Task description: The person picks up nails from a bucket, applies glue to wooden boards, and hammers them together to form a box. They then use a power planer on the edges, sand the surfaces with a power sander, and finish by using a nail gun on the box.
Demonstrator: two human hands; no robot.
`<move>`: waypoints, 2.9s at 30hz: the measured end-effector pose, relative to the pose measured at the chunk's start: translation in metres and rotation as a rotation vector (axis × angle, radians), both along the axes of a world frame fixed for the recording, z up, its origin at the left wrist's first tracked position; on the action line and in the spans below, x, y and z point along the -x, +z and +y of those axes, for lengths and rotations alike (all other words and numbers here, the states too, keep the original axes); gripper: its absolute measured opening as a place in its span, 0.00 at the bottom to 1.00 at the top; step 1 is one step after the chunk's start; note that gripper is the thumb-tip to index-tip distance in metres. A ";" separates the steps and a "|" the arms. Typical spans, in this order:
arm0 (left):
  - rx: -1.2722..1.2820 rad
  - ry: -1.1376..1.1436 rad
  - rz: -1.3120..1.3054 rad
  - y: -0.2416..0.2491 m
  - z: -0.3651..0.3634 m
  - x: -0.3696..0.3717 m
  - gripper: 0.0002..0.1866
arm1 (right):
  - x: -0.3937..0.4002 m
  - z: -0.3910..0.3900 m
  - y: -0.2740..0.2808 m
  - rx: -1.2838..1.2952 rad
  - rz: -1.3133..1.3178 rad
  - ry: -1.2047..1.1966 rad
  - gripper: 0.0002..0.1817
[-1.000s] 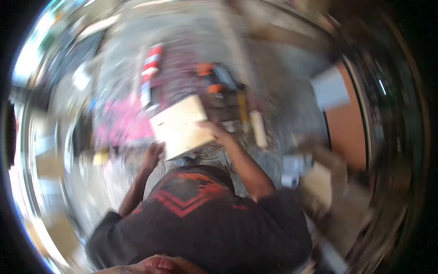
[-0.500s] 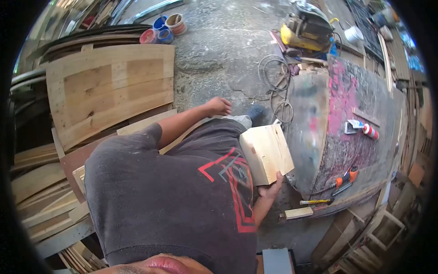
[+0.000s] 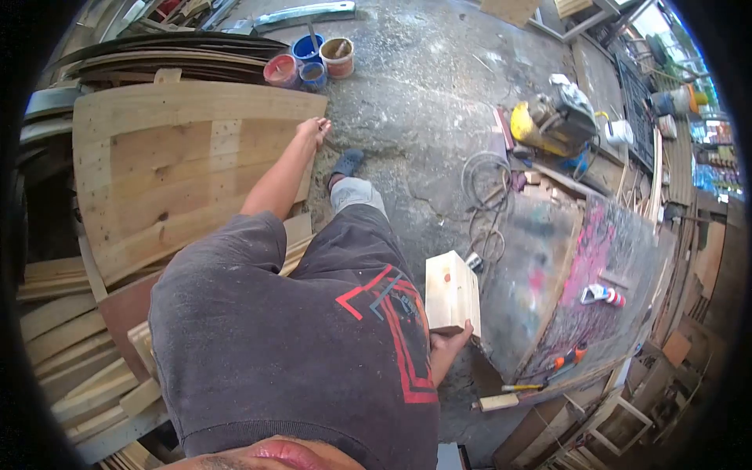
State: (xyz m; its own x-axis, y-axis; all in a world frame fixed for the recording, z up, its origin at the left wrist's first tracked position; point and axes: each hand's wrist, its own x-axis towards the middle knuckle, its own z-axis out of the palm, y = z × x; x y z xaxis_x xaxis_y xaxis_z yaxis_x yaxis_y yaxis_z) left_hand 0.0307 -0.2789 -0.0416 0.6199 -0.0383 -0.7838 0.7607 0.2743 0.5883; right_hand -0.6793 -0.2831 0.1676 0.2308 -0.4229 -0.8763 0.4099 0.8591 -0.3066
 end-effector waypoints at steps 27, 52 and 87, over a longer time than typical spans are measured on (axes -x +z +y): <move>0.867 -2.172 0.395 0.281 -0.124 0.191 0.42 | -0.202 0.080 0.040 0.565 -0.038 -0.600 0.32; 1.684 -3.175 0.135 0.398 0.147 0.964 0.75 | 0.241 0.506 0.188 0.568 1.311 -0.918 0.66; 1.235 -2.866 -0.261 0.302 0.295 2.070 0.29 | 1.489 0.573 0.105 0.661 1.977 -0.145 0.36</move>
